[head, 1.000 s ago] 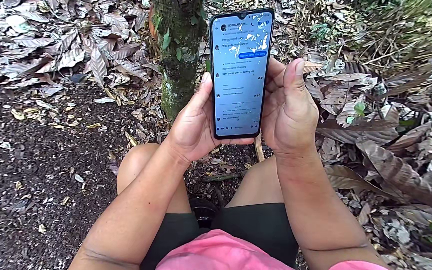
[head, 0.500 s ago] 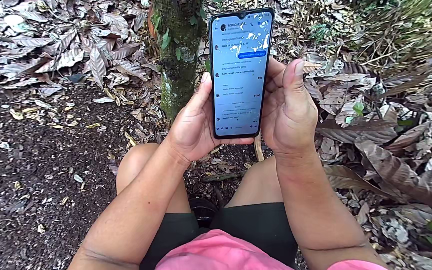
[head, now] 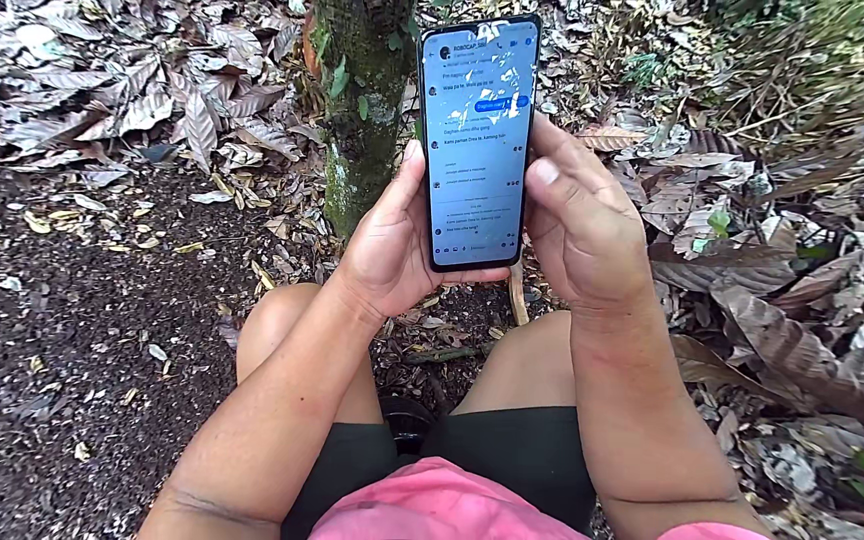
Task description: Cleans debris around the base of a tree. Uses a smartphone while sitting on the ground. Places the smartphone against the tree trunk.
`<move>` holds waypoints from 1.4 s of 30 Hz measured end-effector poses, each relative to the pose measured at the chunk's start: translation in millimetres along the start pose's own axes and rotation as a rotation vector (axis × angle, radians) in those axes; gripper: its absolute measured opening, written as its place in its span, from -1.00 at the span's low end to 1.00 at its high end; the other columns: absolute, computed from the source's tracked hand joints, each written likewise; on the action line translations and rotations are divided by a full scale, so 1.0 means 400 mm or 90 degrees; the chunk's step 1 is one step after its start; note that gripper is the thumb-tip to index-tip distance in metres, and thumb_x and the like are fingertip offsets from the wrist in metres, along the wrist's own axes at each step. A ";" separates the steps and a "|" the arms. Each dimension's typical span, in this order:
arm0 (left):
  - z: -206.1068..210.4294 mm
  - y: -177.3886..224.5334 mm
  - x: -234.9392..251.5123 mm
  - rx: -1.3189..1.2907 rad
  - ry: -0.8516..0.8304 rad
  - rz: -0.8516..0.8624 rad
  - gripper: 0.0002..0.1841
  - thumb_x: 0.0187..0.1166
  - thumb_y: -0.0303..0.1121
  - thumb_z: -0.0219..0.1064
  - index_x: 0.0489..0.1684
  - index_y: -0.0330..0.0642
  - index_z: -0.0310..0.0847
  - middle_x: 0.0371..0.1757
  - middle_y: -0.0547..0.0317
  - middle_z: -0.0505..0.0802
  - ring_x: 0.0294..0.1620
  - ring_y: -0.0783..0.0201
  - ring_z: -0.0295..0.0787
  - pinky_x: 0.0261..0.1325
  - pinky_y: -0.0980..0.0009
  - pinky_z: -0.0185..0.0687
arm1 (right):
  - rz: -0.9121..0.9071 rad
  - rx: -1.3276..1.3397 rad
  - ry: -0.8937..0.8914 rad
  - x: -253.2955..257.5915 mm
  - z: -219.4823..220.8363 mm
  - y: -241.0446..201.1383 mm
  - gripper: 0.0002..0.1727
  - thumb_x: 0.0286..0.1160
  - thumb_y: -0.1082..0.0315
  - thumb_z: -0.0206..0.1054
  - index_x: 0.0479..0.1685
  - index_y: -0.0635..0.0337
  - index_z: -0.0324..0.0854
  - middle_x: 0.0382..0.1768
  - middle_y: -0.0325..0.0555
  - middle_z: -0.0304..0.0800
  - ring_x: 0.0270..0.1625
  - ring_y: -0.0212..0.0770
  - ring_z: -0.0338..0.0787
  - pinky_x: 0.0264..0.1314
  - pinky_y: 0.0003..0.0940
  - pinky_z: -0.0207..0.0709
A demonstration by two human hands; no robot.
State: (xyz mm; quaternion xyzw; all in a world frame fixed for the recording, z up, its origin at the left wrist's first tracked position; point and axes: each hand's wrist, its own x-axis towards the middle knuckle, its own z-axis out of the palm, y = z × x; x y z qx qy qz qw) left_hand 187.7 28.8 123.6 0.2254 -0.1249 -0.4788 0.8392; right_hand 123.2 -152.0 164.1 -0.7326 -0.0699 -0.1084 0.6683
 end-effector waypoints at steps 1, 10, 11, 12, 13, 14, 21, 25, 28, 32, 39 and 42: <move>-0.001 0.003 0.002 -0.003 0.000 0.001 -0.21 0.73 0.42 -0.34 0.69 0.12 0.34 0.51 -0.17 0.65 0.45 -0.24 0.67 0.24 -0.32 0.70 | 0.006 -0.001 -0.034 0.001 -0.008 -0.002 -0.32 0.71 0.38 0.06 0.82 0.37 0.06 0.57 0.10 0.51 0.54 -0.09 0.62 0.63 -0.18 0.52; 0.005 0.013 0.005 -0.028 0.002 0.002 -0.23 0.75 0.39 -0.35 0.70 0.08 0.29 0.55 -0.24 0.60 0.52 -0.32 0.59 0.32 -0.39 0.63 | 0.058 -0.048 -0.161 -0.019 -0.022 -0.026 0.18 0.24 0.59 0.26 0.95 0.13 -0.45 0.72 -0.02 0.28 0.58 -0.14 0.58 0.51 -0.26 0.65; 0.005 0.014 0.004 -0.024 0.003 0.002 -0.22 0.75 0.39 -0.36 0.71 0.09 0.28 0.56 -0.24 0.59 0.52 -0.33 0.58 0.33 -0.39 0.62 | 0.054 -0.051 -0.168 -0.020 -0.023 -0.026 0.21 0.23 0.60 0.28 0.94 0.14 -0.49 0.72 -0.01 0.29 0.58 -0.14 0.59 0.50 -0.26 0.66; 0.005 0.014 0.004 -0.021 0.000 0.005 -0.22 0.75 0.38 -0.38 0.71 0.08 0.27 0.56 -0.24 0.59 0.52 -0.33 0.58 0.33 -0.39 0.62 | 0.052 -0.052 -0.174 -0.021 -0.023 -0.026 0.23 0.21 0.62 0.29 0.94 0.13 -0.51 0.72 -0.01 0.29 0.57 -0.14 0.59 0.49 -0.27 0.67; 0.005 0.013 0.004 -0.020 -0.001 0.007 -0.22 0.75 0.38 -0.38 0.71 0.08 0.27 0.55 -0.24 0.59 0.51 -0.32 0.59 0.32 -0.39 0.63 | 0.051 -0.048 -0.180 -0.023 -0.024 -0.027 0.25 0.19 0.63 0.29 0.94 0.12 -0.53 0.73 -0.01 0.27 0.57 -0.14 0.60 0.48 -0.28 0.67; 0.004 0.013 0.004 -0.020 -0.002 0.009 -0.23 0.75 0.38 -0.38 0.71 0.08 0.27 0.54 -0.24 0.60 0.51 -0.32 0.60 0.32 -0.38 0.63 | 0.050 -0.042 -0.187 -0.022 -0.026 -0.024 0.25 0.20 0.63 0.31 0.94 0.12 -0.53 0.72 0.00 0.27 0.57 -0.13 0.59 0.49 -0.27 0.68; 0.006 0.013 0.003 -0.013 0.014 0.006 -0.24 0.75 0.38 -0.35 0.70 0.10 0.28 0.54 -0.22 0.61 0.51 -0.29 0.60 0.32 -0.36 0.64 | 0.072 -0.037 -0.193 -0.019 -0.031 -0.022 0.28 0.21 0.63 0.35 0.95 0.04 -0.54 0.71 -0.03 0.29 0.55 -0.11 0.62 0.42 -0.23 0.74; 0.007 0.014 0.003 -0.010 0.026 0.007 -0.24 0.75 0.38 -0.35 0.70 0.10 0.29 0.53 -0.22 0.62 0.49 -0.29 0.62 0.30 -0.35 0.67 | 0.071 -0.042 -0.198 -0.018 -0.032 -0.018 0.29 0.21 0.63 0.36 0.95 0.01 -0.55 0.66 -0.03 0.35 0.50 -0.10 0.66 0.37 -0.22 0.77; 0.007 0.013 0.003 -0.009 0.018 0.009 -0.24 0.75 0.39 -0.34 0.70 0.10 0.29 0.54 -0.20 0.61 0.50 -0.27 0.61 0.31 -0.33 0.67 | 0.075 -0.027 -0.200 -0.015 -0.032 -0.016 0.31 0.18 0.65 0.36 0.95 0.00 -0.55 0.67 0.00 0.34 0.51 -0.06 0.66 0.36 -0.18 0.78; 0.010 0.015 0.000 0.000 0.032 0.007 -0.24 0.75 0.39 -0.35 0.70 0.11 0.29 0.53 -0.20 0.62 0.49 -0.27 0.63 0.30 -0.32 0.68 | 0.069 -0.018 -0.204 -0.015 -0.029 -0.017 0.31 0.20 0.65 0.38 0.95 0.02 -0.56 0.69 0.00 0.30 0.53 -0.07 0.64 0.36 -0.20 0.78; 0.009 0.014 0.000 -0.006 0.021 0.018 -0.24 0.76 0.37 -0.34 0.70 0.08 0.30 0.54 -0.20 0.62 0.51 -0.27 0.61 0.32 -0.35 0.66 | 0.070 -0.017 -0.198 -0.018 -0.027 -0.018 0.32 0.22 0.63 0.43 0.95 0.00 -0.54 0.67 0.00 0.33 0.51 -0.05 0.65 0.36 -0.16 0.78; 0.008 0.014 0.000 -0.005 0.015 0.018 -0.25 0.77 0.36 -0.34 0.69 0.08 0.31 0.53 -0.20 0.62 0.51 -0.27 0.62 0.32 -0.34 0.66 | 0.064 -0.026 -0.204 -0.017 -0.028 -0.017 0.31 0.22 0.61 0.41 0.94 0.01 -0.56 0.68 -0.02 0.32 0.53 -0.06 0.64 0.39 -0.19 0.76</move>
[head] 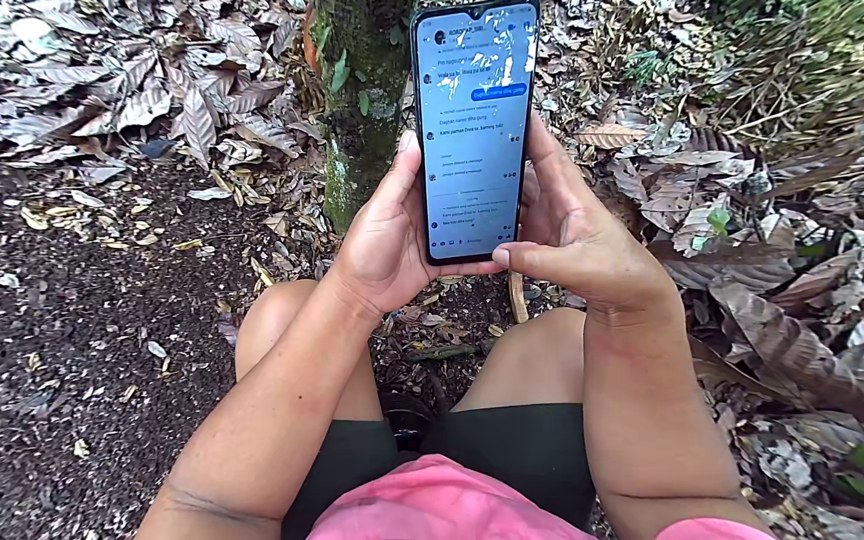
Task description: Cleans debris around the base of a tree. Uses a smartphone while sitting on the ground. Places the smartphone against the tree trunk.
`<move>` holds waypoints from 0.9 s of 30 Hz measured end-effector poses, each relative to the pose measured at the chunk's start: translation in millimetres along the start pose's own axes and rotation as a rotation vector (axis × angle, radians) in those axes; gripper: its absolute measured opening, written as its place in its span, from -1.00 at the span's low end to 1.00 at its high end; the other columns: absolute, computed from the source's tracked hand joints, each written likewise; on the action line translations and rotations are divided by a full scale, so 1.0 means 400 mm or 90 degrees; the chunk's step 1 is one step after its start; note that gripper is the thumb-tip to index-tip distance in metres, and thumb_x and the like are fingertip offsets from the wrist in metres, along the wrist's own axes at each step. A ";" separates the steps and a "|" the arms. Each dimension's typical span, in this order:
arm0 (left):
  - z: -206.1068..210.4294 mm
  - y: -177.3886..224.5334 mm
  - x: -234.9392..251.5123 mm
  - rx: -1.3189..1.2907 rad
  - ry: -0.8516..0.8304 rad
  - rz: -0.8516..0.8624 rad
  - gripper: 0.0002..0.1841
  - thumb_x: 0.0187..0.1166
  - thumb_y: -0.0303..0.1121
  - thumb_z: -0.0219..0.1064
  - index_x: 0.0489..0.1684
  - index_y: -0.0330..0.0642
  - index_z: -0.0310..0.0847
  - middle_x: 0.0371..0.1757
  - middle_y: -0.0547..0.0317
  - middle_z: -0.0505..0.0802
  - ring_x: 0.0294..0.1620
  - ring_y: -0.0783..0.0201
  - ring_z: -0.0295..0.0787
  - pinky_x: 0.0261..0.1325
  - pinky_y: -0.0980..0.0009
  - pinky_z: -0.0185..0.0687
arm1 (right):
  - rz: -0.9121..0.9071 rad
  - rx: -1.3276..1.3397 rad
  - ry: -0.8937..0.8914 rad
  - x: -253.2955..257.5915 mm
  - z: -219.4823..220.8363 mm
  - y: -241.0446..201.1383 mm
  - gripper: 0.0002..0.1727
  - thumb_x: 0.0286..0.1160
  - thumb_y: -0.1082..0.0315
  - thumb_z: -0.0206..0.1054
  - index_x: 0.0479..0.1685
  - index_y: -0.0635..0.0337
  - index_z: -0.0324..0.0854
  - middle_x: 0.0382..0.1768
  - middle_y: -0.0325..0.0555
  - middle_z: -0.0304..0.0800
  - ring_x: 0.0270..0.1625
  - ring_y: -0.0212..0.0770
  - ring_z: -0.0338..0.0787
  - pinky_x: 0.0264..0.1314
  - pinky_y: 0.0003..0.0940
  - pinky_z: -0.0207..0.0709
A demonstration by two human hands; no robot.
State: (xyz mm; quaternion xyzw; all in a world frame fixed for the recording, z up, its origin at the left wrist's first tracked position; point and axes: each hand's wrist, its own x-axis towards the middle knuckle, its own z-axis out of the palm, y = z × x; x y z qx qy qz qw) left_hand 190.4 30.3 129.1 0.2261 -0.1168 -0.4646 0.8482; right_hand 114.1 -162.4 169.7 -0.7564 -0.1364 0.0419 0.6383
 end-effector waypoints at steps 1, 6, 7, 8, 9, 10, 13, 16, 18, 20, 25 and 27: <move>0.000 0.000 0.000 0.000 0.002 0.000 -0.25 0.77 0.36 -0.34 0.69 0.08 0.31 0.53 -0.20 0.63 0.50 -0.28 0.62 0.31 -0.34 0.66 | -0.002 -0.002 0.002 0.000 0.001 0.001 0.31 0.21 0.62 0.40 0.94 0.02 -0.56 0.69 -0.02 0.31 0.54 -0.07 0.63 0.41 -0.19 0.75; 0.002 0.001 -0.001 0.006 0.014 0.001 -0.26 0.76 0.37 -0.33 0.69 0.11 0.30 0.53 -0.19 0.62 0.50 -0.27 0.62 0.30 -0.34 0.67 | -0.022 0.018 -0.010 0.011 0.000 0.005 0.32 0.22 0.64 0.42 0.91 0.18 -0.63 0.75 0.09 0.18 0.64 -0.04 0.52 0.58 -0.15 0.63; 0.003 0.001 -0.001 0.006 0.016 0.001 -0.26 0.77 0.37 -0.34 0.69 0.11 0.30 0.53 -0.20 0.62 0.51 -0.28 0.62 0.30 -0.35 0.67 | -0.021 0.023 -0.011 0.012 0.000 0.005 0.32 0.21 0.65 0.41 0.91 0.19 -0.63 0.75 0.10 0.19 0.65 -0.03 0.52 0.59 -0.15 0.63; 0.003 0.001 -0.001 0.006 0.017 0.001 -0.26 0.77 0.36 -0.34 0.70 0.12 0.30 0.54 -0.19 0.62 0.51 -0.27 0.62 0.30 -0.35 0.67 | -0.020 0.026 -0.010 0.012 0.001 0.005 0.32 0.22 0.65 0.41 0.90 0.19 -0.63 0.75 0.10 0.19 0.65 -0.04 0.52 0.60 -0.15 0.61; 0.004 0.001 -0.001 0.007 0.020 0.000 -0.26 0.77 0.37 -0.35 0.70 0.12 0.30 0.53 -0.19 0.63 0.50 -0.27 0.62 0.30 -0.34 0.67 | -0.021 0.026 -0.011 0.012 0.001 0.005 0.32 0.22 0.65 0.41 0.90 0.20 -0.63 0.74 0.10 0.21 0.64 -0.04 0.53 0.59 -0.15 0.62; 0.004 0.001 -0.001 0.007 0.020 -0.002 -0.26 0.76 0.37 -0.36 0.70 0.12 0.29 0.54 -0.18 0.62 0.51 -0.26 0.62 0.30 -0.34 0.67 | -0.025 0.019 -0.012 0.012 0.000 0.006 0.31 0.23 0.63 0.42 0.90 0.21 -0.63 0.73 0.10 0.22 0.64 -0.05 0.54 0.59 -0.16 0.62; 0.003 0.001 -0.001 0.002 0.011 -0.008 -0.24 0.75 0.38 -0.36 0.72 0.13 0.26 0.57 -0.19 0.59 0.53 -0.28 0.59 0.33 -0.36 0.64 | -0.033 0.010 -0.014 0.011 -0.002 0.008 0.30 0.25 0.61 0.42 0.90 0.23 -0.62 0.73 0.11 0.21 0.64 -0.05 0.53 0.58 -0.17 0.63; 0.003 0.001 -0.001 0.006 0.009 -0.007 -0.23 0.75 0.38 -0.38 0.73 0.12 0.25 0.56 -0.21 0.59 0.52 -0.30 0.59 0.32 -0.36 0.65 | -0.029 0.013 -0.013 0.010 -0.002 0.008 0.30 0.26 0.59 0.43 0.90 0.22 -0.63 0.74 0.12 0.20 0.63 -0.03 0.54 0.57 -0.15 0.64; 0.004 0.002 -0.001 0.008 0.011 -0.006 -0.23 0.75 0.38 -0.39 0.72 0.12 0.27 0.55 -0.21 0.60 0.51 -0.29 0.60 0.32 -0.36 0.65 | -0.022 0.018 -0.013 0.009 -0.002 0.006 0.31 0.26 0.60 0.43 0.91 0.19 -0.63 0.74 0.11 0.21 0.64 -0.02 0.53 0.58 -0.13 0.64; 0.003 0.000 -0.001 0.005 0.016 -0.001 -0.24 0.76 0.37 -0.36 0.70 0.10 0.29 0.54 -0.22 0.61 0.51 -0.29 0.61 0.31 -0.36 0.65 | -0.021 0.022 -0.013 0.009 -0.002 0.007 0.31 0.25 0.62 0.42 0.91 0.18 -0.61 0.73 0.11 0.22 0.63 -0.01 0.54 0.56 -0.11 0.65; -0.002 -0.001 0.002 0.013 0.005 0.005 -0.24 0.76 0.37 -0.38 0.70 0.10 0.29 0.53 -0.19 0.62 0.50 -0.27 0.62 0.30 -0.34 0.67 | -0.027 0.014 -0.011 0.011 0.000 0.010 0.31 0.27 0.59 0.45 0.91 0.19 -0.62 0.73 0.10 0.23 0.62 -0.03 0.55 0.57 -0.13 0.64; 0.001 -0.001 0.002 0.016 0.013 0.007 -0.24 0.76 0.38 -0.38 0.69 0.11 0.29 0.53 -0.18 0.62 0.51 -0.26 0.61 0.31 -0.34 0.66 | -0.013 0.008 -0.005 0.007 0.002 0.005 0.32 0.25 0.60 0.44 0.93 0.09 -0.59 0.74 0.03 0.23 0.61 -0.05 0.56 0.53 -0.17 0.67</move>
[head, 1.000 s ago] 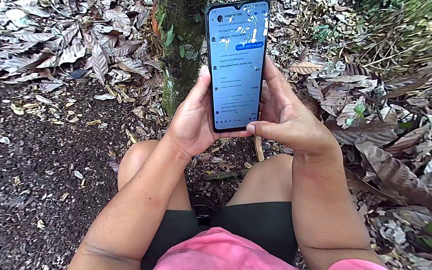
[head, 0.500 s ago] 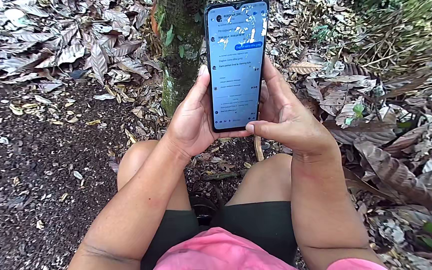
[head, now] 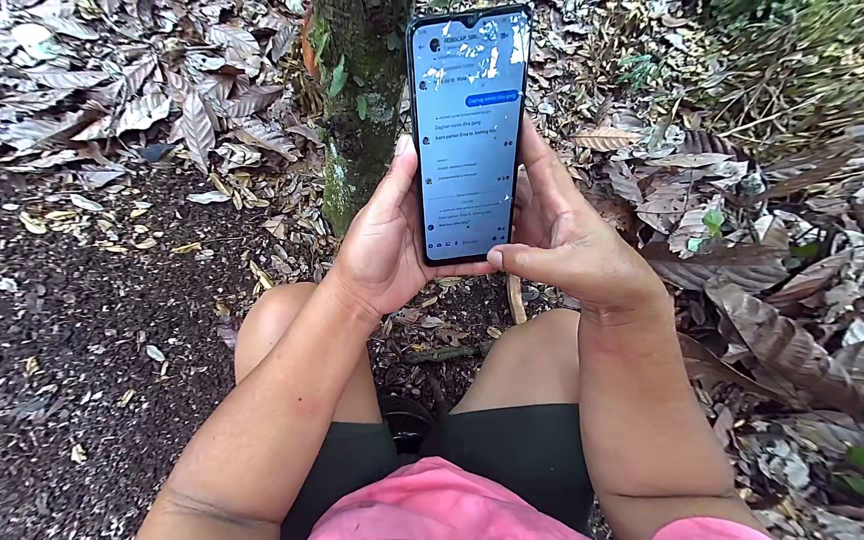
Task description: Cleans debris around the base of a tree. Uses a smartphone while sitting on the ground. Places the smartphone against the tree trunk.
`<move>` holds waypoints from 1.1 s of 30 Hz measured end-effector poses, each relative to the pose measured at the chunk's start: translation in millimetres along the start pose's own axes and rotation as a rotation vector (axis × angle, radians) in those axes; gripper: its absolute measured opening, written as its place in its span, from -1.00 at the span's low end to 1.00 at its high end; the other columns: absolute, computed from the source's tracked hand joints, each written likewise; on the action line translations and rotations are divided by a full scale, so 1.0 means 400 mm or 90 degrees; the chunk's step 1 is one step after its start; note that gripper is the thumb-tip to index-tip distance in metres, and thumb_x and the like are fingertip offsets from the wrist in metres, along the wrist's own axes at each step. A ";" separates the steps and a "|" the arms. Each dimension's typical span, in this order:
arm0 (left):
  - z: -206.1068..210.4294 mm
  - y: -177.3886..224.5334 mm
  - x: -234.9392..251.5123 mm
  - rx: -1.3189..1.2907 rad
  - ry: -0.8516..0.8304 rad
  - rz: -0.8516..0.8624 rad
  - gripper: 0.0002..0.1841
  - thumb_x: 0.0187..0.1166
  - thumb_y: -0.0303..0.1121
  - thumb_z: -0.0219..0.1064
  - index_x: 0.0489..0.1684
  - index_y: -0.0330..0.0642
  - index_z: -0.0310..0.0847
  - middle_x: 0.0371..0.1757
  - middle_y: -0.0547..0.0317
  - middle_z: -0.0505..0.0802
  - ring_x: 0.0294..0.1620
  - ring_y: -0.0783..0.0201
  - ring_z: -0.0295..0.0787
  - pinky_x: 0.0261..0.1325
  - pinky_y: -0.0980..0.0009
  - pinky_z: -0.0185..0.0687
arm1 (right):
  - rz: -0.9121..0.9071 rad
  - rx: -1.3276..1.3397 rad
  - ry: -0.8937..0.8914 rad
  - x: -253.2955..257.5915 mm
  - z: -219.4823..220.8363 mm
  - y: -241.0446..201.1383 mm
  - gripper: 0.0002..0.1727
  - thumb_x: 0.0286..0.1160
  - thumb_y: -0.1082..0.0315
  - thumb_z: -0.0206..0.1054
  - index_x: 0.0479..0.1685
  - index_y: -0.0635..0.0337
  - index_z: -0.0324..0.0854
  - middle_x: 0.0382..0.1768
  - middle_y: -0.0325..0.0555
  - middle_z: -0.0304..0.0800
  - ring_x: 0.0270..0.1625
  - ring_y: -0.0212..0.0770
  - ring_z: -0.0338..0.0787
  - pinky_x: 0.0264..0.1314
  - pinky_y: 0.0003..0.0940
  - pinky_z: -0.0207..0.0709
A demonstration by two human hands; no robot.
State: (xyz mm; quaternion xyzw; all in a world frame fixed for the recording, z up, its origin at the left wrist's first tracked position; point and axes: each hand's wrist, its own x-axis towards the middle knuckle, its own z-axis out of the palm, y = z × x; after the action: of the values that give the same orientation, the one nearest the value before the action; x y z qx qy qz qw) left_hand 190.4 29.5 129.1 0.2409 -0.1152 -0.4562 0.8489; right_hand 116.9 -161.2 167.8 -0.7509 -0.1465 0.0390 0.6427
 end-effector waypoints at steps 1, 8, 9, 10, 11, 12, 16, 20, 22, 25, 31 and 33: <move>0.000 0.000 -0.001 0.005 0.005 0.001 -0.24 0.75 0.38 -0.38 0.69 0.12 0.30 0.53 -0.16 0.63 0.50 -0.25 0.63 0.30 -0.33 0.67 | 0.005 -0.001 0.005 -0.002 0.002 -0.002 0.32 0.24 0.62 0.44 0.94 0.04 -0.57 0.74 0.01 0.24 0.60 -0.05 0.57 0.50 -0.18 0.69; -0.003 -0.007 -0.011 0.029 0.020 0.016 -0.25 0.73 0.41 -0.31 0.65 0.17 0.38 0.46 -0.06 0.70 0.38 -0.13 0.74 0.13 -0.21 0.79 | -0.003 -0.015 0.019 -0.005 0.013 -0.008 0.31 0.25 0.60 0.45 0.95 0.02 -0.53 0.74 -0.03 0.25 0.61 -0.13 0.56 0.50 -0.27 0.67; -0.003 -0.006 -0.010 0.027 0.019 0.016 -0.26 0.74 0.41 -0.31 0.65 0.17 0.38 0.46 -0.06 0.70 0.39 -0.13 0.73 0.14 -0.22 0.78 | -0.003 -0.015 0.018 -0.004 0.013 -0.008 0.31 0.24 0.60 0.45 0.95 0.02 -0.53 0.72 -0.03 0.27 0.60 -0.13 0.57 0.49 -0.27 0.67; -0.002 -0.006 -0.010 0.029 0.020 0.018 -0.26 0.74 0.40 -0.31 0.64 0.17 0.38 0.46 -0.06 0.70 0.39 -0.12 0.73 0.14 -0.21 0.79 | -0.001 -0.016 0.019 -0.004 0.013 -0.007 0.31 0.23 0.59 0.44 0.95 0.01 -0.52 0.71 -0.03 0.29 0.58 -0.13 0.59 0.47 -0.27 0.69; -0.001 -0.006 -0.010 0.030 0.022 0.021 -0.27 0.75 0.39 -0.31 0.64 0.17 0.39 0.45 -0.06 0.70 0.38 -0.12 0.74 0.13 -0.21 0.79 | 0.002 -0.014 0.020 -0.004 0.013 -0.007 0.31 0.22 0.60 0.44 0.95 0.01 -0.52 0.71 -0.03 0.29 0.57 -0.12 0.59 0.47 -0.26 0.69; 0.000 -0.006 -0.010 0.031 0.024 0.021 -0.27 0.75 0.39 -0.31 0.63 0.17 0.39 0.45 -0.06 0.71 0.37 -0.12 0.74 0.13 -0.21 0.79 | 0.005 -0.012 0.024 -0.003 0.015 -0.007 0.31 0.22 0.60 0.44 0.95 0.01 -0.52 0.71 -0.03 0.30 0.57 -0.13 0.60 0.47 -0.26 0.69; -0.001 -0.006 -0.008 0.030 0.029 0.013 -0.24 0.73 0.42 -0.31 0.64 0.17 0.39 0.46 -0.07 0.70 0.38 -0.14 0.73 0.17 -0.23 0.77 | 0.005 -0.021 0.029 0.000 0.019 -0.006 0.31 0.25 0.60 0.43 0.95 0.00 -0.53 0.73 -0.03 0.27 0.59 -0.13 0.58 0.48 -0.26 0.68; -0.004 -0.007 -0.007 0.029 0.024 0.009 -0.24 0.72 0.43 -0.30 0.63 0.16 0.40 0.45 -0.08 0.71 0.37 -0.14 0.74 0.17 -0.23 0.77 | 0.010 -0.046 0.033 0.001 0.017 -0.005 0.32 0.23 0.60 0.42 0.96 -0.02 -0.55 0.74 -0.06 0.27 0.59 -0.17 0.59 0.49 -0.29 0.67; -0.004 -0.009 -0.010 0.027 0.018 0.003 -0.22 0.70 0.45 -0.30 0.65 0.16 0.39 0.46 -0.08 0.71 0.35 -0.14 0.75 0.16 -0.22 0.77 | 0.003 -0.036 0.027 0.001 0.015 -0.002 0.33 0.24 0.57 0.45 0.95 -0.01 -0.56 0.74 -0.04 0.28 0.58 -0.14 0.60 0.47 -0.25 0.69; -0.006 -0.008 -0.009 0.030 0.013 0.004 -0.21 0.69 0.46 -0.29 0.67 0.15 0.37 0.46 -0.09 0.70 0.36 -0.14 0.75 0.16 -0.21 0.77 | 0.008 -0.015 0.030 0.003 0.015 -0.001 0.34 0.21 0.59 0.44 0.96 -0.02 -0.55 0.75 -0.04 0.25 0.59 -0.13 0.59 0.48 -0.24 0.68; -0.006 -0.005 -0.007 0.030 0.011 0.012 -0.23 0.72 0.43 -0.29 0.66 0.14 0.37 0.46 -0.08 0.70 0.37 -0.13 0.74 0.19 -0.20 0.77 | 0.020 0.007 0.029 0.005 0.019 -0.002 0.35 0.17 0.65 0.41 0.96 -0.06 -0.55 0.73 -0.05 0.28 0.56 -0.13 0.61 0.44 -0.22 0.71; -0.005 -0.004 -0.006 0.025 0.009 0.016 -0.23 0.72 0.42 -0.30 0.66 0.13 0.36 0.46 -0.09 0.70 0.37 -0.13 0.74 0.19 -0.20 0.77 | 0.018 0.012 0.027 0.007 0.018 0.000 0.35 0.17 0.63 0.42 0.96 -0.07 -0.55 0.72 -0.06 0.30 0.57 -0.14 0.60 0.45 -0.22 0.70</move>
State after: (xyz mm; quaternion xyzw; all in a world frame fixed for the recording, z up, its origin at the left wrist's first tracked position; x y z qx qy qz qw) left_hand 188.7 31.3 126.7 0.2596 -0.1211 -0.4413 0.8504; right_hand 117.7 -153.6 167.0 -0.7477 -0.1221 0.0337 0.6519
